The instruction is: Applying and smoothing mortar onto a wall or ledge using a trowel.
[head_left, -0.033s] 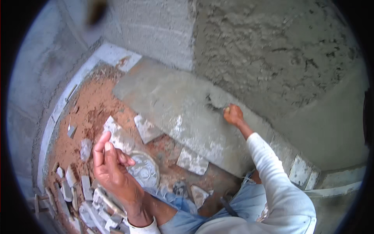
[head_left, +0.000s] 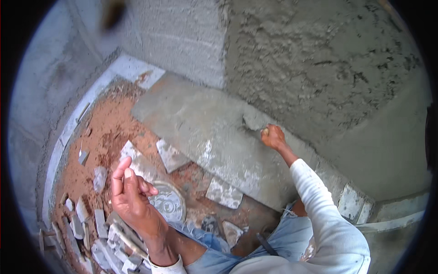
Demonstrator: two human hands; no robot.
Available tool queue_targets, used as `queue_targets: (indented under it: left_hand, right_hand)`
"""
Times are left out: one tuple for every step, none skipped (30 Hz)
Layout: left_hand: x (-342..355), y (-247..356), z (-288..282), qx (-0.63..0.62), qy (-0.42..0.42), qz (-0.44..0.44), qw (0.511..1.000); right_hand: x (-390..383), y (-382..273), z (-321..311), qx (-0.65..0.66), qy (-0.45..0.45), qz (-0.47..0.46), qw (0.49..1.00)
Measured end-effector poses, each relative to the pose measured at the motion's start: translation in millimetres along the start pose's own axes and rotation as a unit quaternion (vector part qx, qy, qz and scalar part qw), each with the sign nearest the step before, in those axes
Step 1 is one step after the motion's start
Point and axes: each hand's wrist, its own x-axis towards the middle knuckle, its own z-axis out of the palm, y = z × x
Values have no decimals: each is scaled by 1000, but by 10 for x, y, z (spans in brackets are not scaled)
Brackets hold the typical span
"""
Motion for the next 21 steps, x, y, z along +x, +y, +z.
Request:
queue_targets:
  left_hand:
    - [33,-19,-62,1,12,-5,1000]
    - [60,-49,-69,-18,9,2,1000]
    - [97,-98,-57,-13,11,-13,1000]
    - [145,-133,-49,-3,17,-28,999]
    - [192,-168,-26,-14,16,-23,1000]
    - [212,-208,2,-10,22,-22,999]
    - [229,-233,12,-2,29,-20,999]
    - [252,-251,1,-2,35,-16,999]
    - [289,-268,-7,-8,36,-13,999]
    - [322,-272,7,-14,46,-12,999]
    - [353,-273,-31,-16,61,-11,998]
    - [378,-274,-58,-19,61,-10,998]
    - [408,-269,-97,-22,91,1,996]
    - [438,-276,-121,-26,121,11,992]
    - [455,-240,-174,-27,123,16,992]
    - [452,-221,-219,-41,150,37,987]
    - [451,-216,-231,-55,175,57,981]
    - [432,-167,-235,-51,195,61,978]
    - [434,-155,-268,-51,196,66,977]
    - [441,-157,-290,-58,213,68,973]
    - [448,-138,-310,-64,231,71,968]
  right_hand:
    - [-53,-287,-357,1,-73,8,997]
    - [-30,-379,-711,-5,-54,4,999]
    - [11,-457,-1014,-39,-72,-28,996]
    - [25,-579,-1272,-70,-96,-62,991]
    - [16,-736,-1580,-74,-85,-65,992]
    - [-7,-909,-1920,-103,-74,-111,986]
    - [-36,-1087,-2207,-129,-67,-157,977]
    - [-39,-1266,-2419,-129,-64,-161,976]
    - [-45,-1435,-2645,-124,-72,-187,972]
    - [-59,-1562,-2865,-116,-81,-210,967]
    - [-73,-1725,-3026,-115,-79,-213,967]
    - [-108,-1884,-3203,-110,-90,-259,955]
    - [-147,-2045,-3349,-103,-102,-305,941]
    - [-197,-2200,-3487,-104,-100,-306,941]
    - [-254,-2375,-3623,-73,-117,-338,931]
    - [-292,-2508,-3746,-45,-133,-368,919]
    - [-268,-2594,-3854,-47,-130,-369,919]
    - [-216,-2683,-3937,-3,-116,-469,875]
    - [-208,-2769,-3990,42,-100,-564,819]
    - [-256,-2862,-4048,41,-97,-567,817]
    - [-307,-2963,-4096,148,-172,-511,829]
